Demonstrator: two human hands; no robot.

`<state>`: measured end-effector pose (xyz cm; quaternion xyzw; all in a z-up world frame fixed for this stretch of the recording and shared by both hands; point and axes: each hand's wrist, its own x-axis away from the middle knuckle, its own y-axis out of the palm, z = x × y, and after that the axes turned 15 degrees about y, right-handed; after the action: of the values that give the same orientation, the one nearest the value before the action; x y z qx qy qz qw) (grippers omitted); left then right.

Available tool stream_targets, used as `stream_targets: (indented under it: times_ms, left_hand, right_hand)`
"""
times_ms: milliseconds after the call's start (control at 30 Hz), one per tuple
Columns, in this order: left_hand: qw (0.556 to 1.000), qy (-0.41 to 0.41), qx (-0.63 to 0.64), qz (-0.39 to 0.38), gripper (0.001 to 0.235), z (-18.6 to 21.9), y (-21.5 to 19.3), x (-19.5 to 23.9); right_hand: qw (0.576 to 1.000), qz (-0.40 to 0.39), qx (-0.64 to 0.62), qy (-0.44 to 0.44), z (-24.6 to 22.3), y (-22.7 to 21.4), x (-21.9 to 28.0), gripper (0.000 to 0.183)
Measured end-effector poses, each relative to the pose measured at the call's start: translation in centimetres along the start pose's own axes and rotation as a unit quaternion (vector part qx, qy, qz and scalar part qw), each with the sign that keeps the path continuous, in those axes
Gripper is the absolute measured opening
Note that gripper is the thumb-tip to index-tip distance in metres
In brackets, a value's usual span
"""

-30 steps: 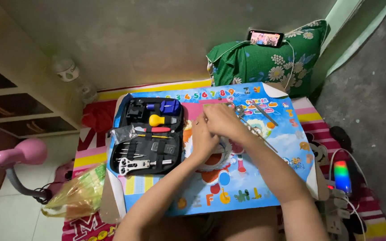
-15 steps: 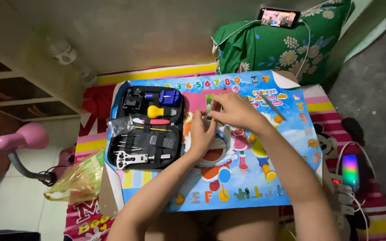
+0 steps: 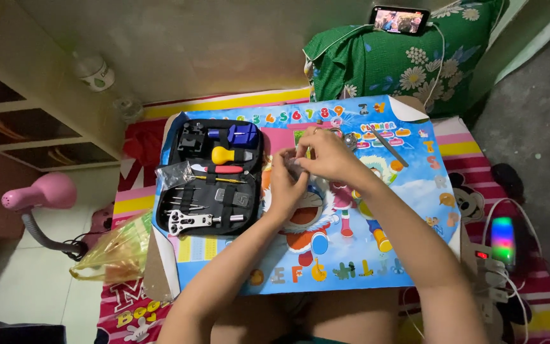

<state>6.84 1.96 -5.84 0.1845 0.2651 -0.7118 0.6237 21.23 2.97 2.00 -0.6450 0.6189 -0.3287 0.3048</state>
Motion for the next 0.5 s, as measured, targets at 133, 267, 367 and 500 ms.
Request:
stream_targets:
  times_ms: [133, 267, 367, 500]
  left_hand:
    - [0.999, 0.001, -0.034, 0.009, 0.051, -0.4, -0.2, -0.2]
    - [0.998, -0.003, -0.063, 0.008, 0.06, -0.9, -0.1, -0.1]
    - [0.999, -0.018, -0.05, 0.006, 0.065, -0.4, 0.0, -0.1]
    - [0.997, 0.008, -0.072, 0.003, 0.071, -1.5, 0.1, 0.2]
  right_hand:
    - [0.998, 0.043, -0.033, -0.008, 0.6, -0.4, 0.0, 0.005]
    - [0.997, 0.044, -0.059, -0.009, 0.0, -0.8, 0.5, 0.005]
    - [0.996, 0.048, -0.077, 0.001, -0.5, -1.0, 0.6, 0.004]
    - [0.995, 0.046, -0.087, 0.01, -1.7, -2.6, 1.5, 0.004]
